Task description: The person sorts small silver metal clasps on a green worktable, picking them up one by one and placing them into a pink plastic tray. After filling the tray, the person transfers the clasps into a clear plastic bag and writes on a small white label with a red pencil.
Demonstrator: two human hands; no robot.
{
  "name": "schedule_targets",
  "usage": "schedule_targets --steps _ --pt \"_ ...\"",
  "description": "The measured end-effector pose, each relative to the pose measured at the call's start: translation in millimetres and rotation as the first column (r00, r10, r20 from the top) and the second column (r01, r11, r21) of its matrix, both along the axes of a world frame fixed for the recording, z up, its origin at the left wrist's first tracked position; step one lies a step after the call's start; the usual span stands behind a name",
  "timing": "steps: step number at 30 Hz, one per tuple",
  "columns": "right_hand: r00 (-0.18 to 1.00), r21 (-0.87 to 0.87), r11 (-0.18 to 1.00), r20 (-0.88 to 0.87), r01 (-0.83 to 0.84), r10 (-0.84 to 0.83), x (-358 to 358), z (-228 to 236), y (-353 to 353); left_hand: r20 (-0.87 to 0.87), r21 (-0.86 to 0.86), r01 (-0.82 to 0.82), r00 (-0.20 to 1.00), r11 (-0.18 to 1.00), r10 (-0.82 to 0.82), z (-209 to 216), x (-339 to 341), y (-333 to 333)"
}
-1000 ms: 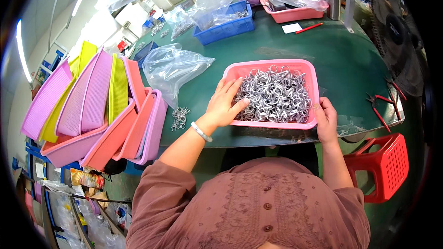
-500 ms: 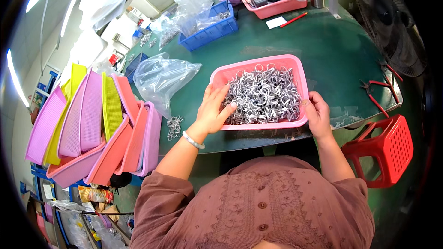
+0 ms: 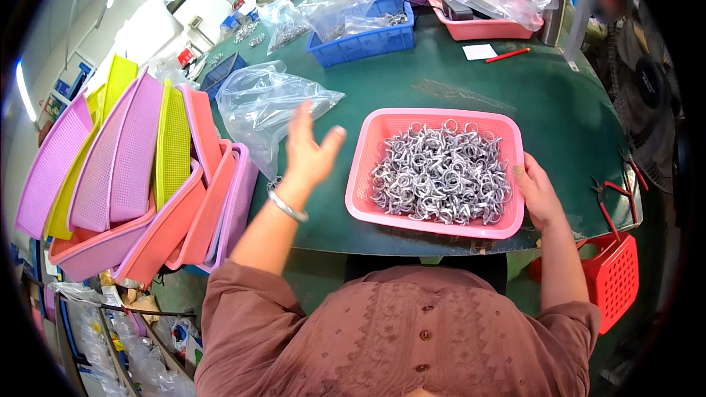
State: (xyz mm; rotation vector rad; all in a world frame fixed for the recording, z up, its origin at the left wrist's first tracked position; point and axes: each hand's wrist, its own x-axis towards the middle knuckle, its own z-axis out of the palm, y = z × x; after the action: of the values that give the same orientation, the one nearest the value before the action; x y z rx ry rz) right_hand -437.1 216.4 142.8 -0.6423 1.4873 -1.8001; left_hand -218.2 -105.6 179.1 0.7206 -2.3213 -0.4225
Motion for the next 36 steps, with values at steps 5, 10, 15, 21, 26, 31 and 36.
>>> schedule_targets --steps 5,10,15,21,26,31,36 --pt "0.984 0.212 0.961 0.012 -0.176 0.178 -12 20 -10 0.407 -0.27 -0.421 0.765 0.866 0.499 37 3 -78" --pt "0.99 0.239 0.968 0.134 -0.077 0.046 -9 15 -15 0.76 -0.307 -0.306 0.491 0.901 0.426 33 -5 -94" --pt "0.988 0.185 0.982 0.157 -0.031 0.002 -7 22 -20 0.638 -0.369 -0.197 0.657 0.909 0.401 21 -7 -122" --pt "0.949 0.041 0.994 0.304 -0.101 0.084 -11 45 -28 0.34 -0.352 -0.003 0.931 0.936 0.131 48 -26 -104" --pt "0.906 -0.024 0.998 0.417 -0.066 0.07 -18 20 -29 0.21 -0.439 0.26 0.96 0.86 -0.183 63 -40 -66" --pt "0.918 -0.026 0.999 0.395 0.032 -0.02 0 20 -17 0.257 -0.436 0.393 0.917 0.81 -0.307 63 -36 -60" --pt "0.907 -0.127 0.973 0.401 0.191 -0.126 -10 13 42 0.25 -0.272 0.5 0.862 0.823 -0.441 56 -19 -63"
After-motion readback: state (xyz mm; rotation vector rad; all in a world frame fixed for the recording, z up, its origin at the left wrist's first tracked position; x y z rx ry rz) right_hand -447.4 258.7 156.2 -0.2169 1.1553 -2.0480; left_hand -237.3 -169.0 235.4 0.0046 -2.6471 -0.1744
